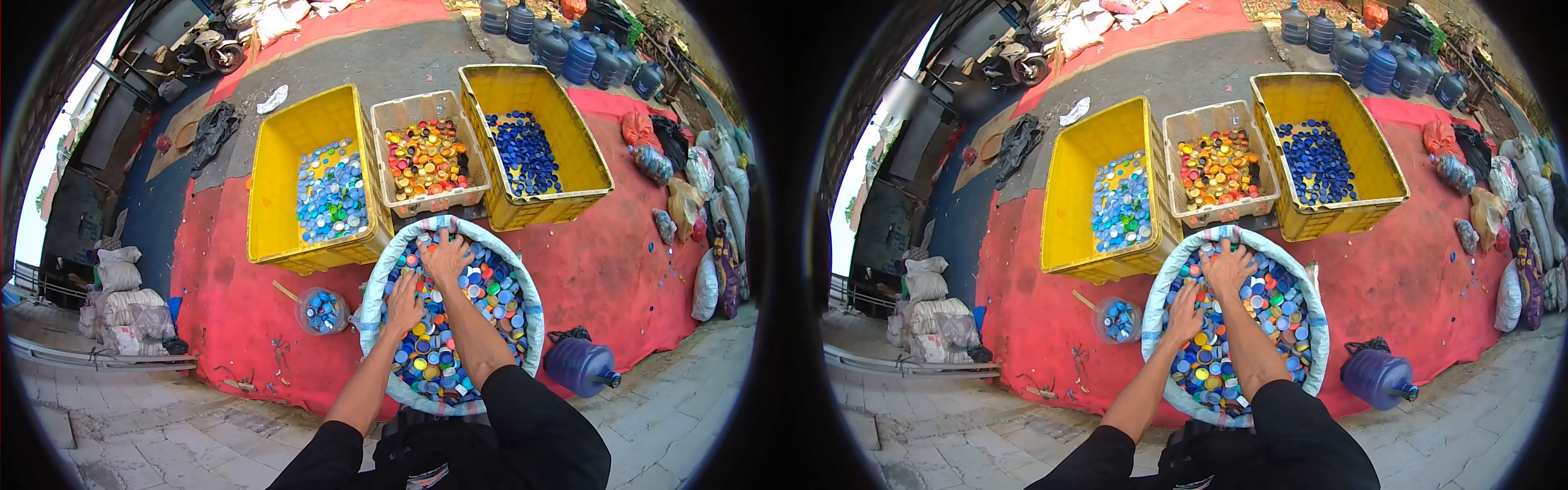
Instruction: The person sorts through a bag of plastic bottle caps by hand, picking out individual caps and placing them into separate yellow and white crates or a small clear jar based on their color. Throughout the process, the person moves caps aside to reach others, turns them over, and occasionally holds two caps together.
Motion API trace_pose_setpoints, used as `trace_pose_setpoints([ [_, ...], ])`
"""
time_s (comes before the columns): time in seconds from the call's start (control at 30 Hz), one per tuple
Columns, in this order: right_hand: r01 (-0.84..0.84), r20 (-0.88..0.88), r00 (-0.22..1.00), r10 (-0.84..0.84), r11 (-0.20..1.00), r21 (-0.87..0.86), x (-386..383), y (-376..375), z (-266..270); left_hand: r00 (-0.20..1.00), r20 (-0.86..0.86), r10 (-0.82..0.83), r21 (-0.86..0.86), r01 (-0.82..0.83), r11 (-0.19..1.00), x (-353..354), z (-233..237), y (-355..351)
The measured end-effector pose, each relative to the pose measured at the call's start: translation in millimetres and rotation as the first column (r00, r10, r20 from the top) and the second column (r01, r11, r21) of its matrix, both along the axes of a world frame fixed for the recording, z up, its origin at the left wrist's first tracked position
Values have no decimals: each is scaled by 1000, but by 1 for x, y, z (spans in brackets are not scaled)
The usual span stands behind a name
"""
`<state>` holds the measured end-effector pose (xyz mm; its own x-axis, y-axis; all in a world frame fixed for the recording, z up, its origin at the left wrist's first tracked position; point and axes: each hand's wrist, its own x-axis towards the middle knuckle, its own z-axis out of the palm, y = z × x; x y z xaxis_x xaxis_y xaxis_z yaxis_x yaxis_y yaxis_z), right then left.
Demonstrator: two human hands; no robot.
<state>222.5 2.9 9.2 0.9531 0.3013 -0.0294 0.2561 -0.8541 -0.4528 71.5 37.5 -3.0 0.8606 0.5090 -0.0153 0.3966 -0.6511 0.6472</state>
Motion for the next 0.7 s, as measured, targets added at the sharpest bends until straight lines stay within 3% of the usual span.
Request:
trace_pose_setpoints([
  [0.07,-173,45,984,173,985,-14,-4,-8,-4,999,42,13,-9,-13,1000,0,-7,-6],
  [0.17,-371,-12,928,372,927,55,-7,-19,2,990,107,91,-257,-61,965,1,-5,0],
  [0.2,-426,-26,903,429,901,75,-8,-25,8,968,52,247,-483,-192,854,0,-12,2],
  [0.3,-580,-23,811,585,808,104,-15,-52,35,948,151,281,-375,-208,903,-5,14,0],
  [0.43,-792,-146,598,788,609,45,-40,-104,88,951,276,142,79,-169,982,-11,31,0],
  [0.47,-836,-192,535,823,549,23,-44,-111,98,936,309,171,64,-200,978,-7,44,0],
  [0.57,-637,-343,692,635,761,126,-27,-108,95,925,341,166,143,-225,964,16,63,15],
  [0.63,-487,-82,859,505,857,168,-1,-95,67,945,290,150,192,-211,958,43,69,29],
  [0.7,-379,225,913,342,913,153,23,-85,62,961,262,82,232,-145,962,76,65,49],
])
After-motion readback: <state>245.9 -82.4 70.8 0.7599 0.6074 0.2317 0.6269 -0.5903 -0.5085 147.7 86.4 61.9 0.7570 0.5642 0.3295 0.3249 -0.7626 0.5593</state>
